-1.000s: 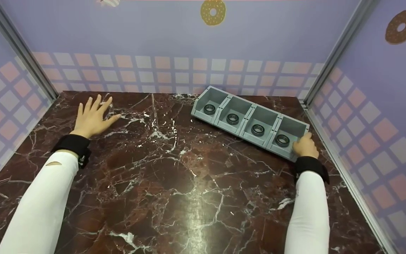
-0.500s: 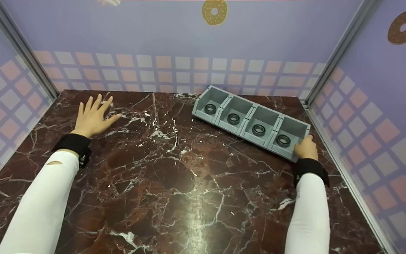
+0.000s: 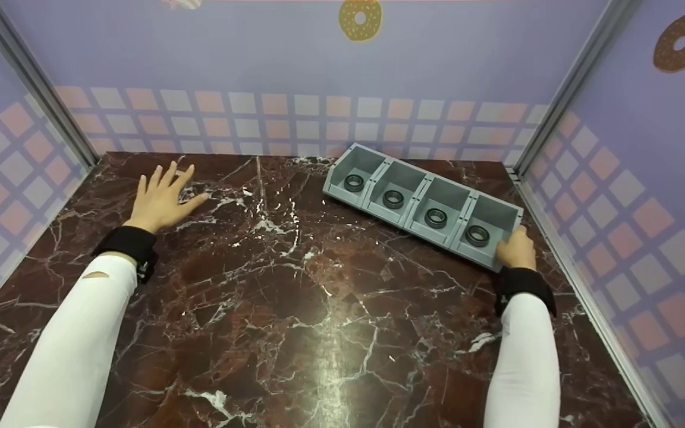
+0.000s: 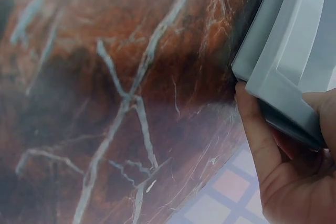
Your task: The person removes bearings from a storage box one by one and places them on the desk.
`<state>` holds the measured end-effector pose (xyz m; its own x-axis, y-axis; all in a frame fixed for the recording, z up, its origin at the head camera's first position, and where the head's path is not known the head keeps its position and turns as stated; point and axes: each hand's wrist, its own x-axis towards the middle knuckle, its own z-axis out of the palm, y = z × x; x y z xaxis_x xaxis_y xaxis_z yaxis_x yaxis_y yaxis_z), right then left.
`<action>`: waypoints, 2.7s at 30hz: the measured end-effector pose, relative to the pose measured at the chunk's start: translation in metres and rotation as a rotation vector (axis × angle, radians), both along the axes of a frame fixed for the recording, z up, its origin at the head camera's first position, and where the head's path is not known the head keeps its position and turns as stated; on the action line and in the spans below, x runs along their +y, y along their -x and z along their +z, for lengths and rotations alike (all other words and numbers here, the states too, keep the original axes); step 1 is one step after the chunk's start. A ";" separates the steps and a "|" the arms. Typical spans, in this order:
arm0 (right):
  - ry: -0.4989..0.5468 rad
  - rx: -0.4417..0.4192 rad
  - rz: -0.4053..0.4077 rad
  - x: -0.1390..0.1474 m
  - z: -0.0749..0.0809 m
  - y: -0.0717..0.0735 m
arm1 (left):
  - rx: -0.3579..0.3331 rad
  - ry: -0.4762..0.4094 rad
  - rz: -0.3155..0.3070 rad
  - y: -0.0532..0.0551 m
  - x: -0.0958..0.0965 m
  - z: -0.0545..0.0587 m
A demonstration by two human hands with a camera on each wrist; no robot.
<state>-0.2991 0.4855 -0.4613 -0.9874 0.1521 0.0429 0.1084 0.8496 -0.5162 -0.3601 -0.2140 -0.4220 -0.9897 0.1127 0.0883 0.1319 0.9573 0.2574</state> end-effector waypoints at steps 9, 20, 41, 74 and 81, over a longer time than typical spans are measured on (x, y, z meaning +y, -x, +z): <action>0.009 0.016 0.023 0.001 0.002 -0.001 | -0.012 -0.016 -0.009 0.003 0.011 -0.001; 0.033 0.055 0.038 -0.001 -0.003 -0.001 | -0.026 0.000 -0.045 0.005 0.026 -0.006; 0.026 0.071 0.095 -0.023 -0.004 0.004 | -0.063 -0.047 -0.090 0.006 0.056 -0.014; 0.132 0.019 0.188 -0.061 -0.002 0.006 | -0.087 -0.229 -0.126 0.004 0.098 -0.026; 0.116 0.010 0.214 -0.062 -0.001 0.004 | -0.159 -0.299 -0.093 0.005 0.103 -0.028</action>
